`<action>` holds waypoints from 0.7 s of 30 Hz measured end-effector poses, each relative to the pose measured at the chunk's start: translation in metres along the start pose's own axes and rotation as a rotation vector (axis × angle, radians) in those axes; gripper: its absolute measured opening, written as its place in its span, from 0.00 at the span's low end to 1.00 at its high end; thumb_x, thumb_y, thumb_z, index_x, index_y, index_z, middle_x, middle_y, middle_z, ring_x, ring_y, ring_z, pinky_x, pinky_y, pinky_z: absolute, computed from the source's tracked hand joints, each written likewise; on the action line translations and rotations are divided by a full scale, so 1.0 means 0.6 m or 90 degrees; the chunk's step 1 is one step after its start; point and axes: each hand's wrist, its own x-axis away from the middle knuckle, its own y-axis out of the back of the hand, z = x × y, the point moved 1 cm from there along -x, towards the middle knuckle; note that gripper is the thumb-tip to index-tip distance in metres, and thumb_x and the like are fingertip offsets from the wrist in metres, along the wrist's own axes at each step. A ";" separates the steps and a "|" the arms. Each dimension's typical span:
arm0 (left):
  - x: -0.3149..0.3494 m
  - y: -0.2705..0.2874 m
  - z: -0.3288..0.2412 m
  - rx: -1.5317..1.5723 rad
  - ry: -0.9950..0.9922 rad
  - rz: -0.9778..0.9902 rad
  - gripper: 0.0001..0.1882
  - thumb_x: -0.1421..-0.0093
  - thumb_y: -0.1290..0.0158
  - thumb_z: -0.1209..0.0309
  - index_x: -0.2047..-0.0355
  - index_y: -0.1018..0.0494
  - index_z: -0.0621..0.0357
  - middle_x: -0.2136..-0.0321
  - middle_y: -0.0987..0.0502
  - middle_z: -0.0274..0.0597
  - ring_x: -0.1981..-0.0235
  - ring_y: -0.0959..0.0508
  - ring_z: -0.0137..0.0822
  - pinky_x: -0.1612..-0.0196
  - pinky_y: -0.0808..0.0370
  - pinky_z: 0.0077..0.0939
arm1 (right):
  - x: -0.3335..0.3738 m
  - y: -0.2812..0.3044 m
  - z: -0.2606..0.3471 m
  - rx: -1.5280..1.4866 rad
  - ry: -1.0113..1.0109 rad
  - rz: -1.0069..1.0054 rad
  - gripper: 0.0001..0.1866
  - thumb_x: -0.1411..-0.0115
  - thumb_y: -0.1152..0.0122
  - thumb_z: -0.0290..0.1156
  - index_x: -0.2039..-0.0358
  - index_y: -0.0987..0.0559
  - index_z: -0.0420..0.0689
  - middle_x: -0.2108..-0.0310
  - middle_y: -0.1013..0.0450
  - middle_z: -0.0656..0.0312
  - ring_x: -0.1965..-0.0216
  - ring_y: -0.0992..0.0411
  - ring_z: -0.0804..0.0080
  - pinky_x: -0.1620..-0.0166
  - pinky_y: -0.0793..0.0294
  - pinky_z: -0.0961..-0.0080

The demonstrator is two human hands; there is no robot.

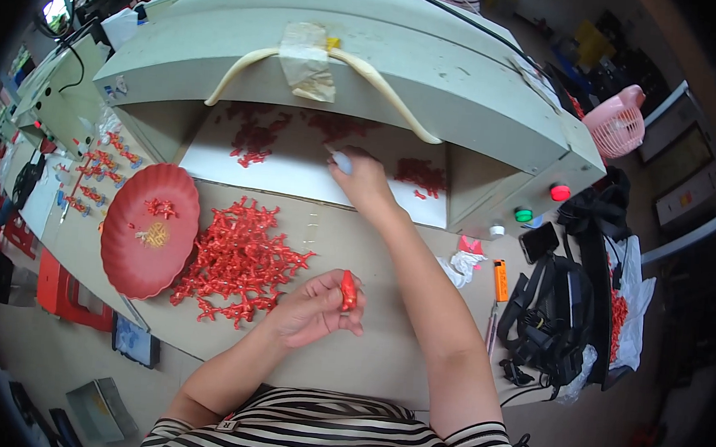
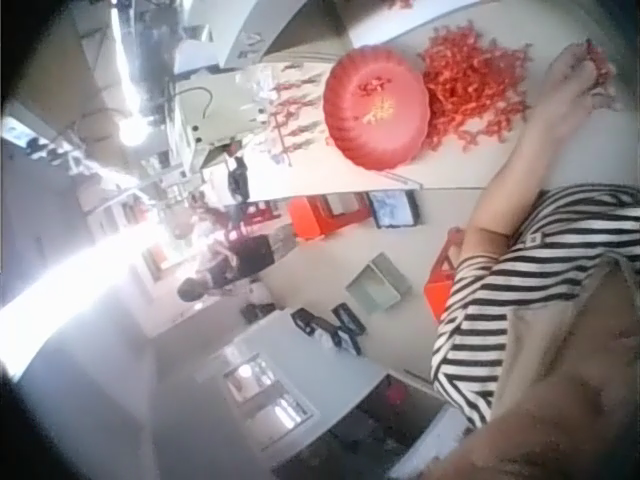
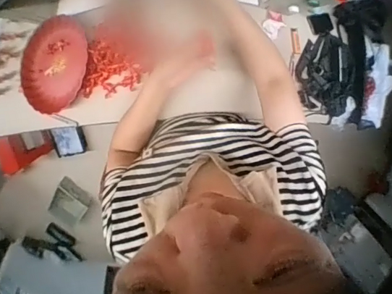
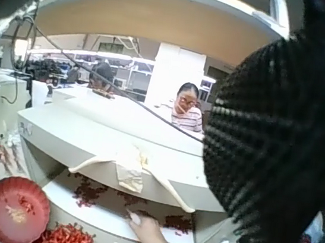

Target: The person glues small red plastic parts together by hand, using a glue bottle to apply adhesive.

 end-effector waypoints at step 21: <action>-0.011 -0.009 -0.009 0.005 -0.034 0.032 0.14 0.40 0.54 0.67 0.54 0.37 0.55 0.62 0.28 0.39 0.69 0.27 0.26 0.63 0.27 0.27 | -0.043 -0.079 0.044 -0.010 0.026 0.035 0.15 0.45 0.46 0.37 0.62 0.27 0.39 0.71 0.27 0.52 0.69 0.28 0.65 0.64 0.31 0.74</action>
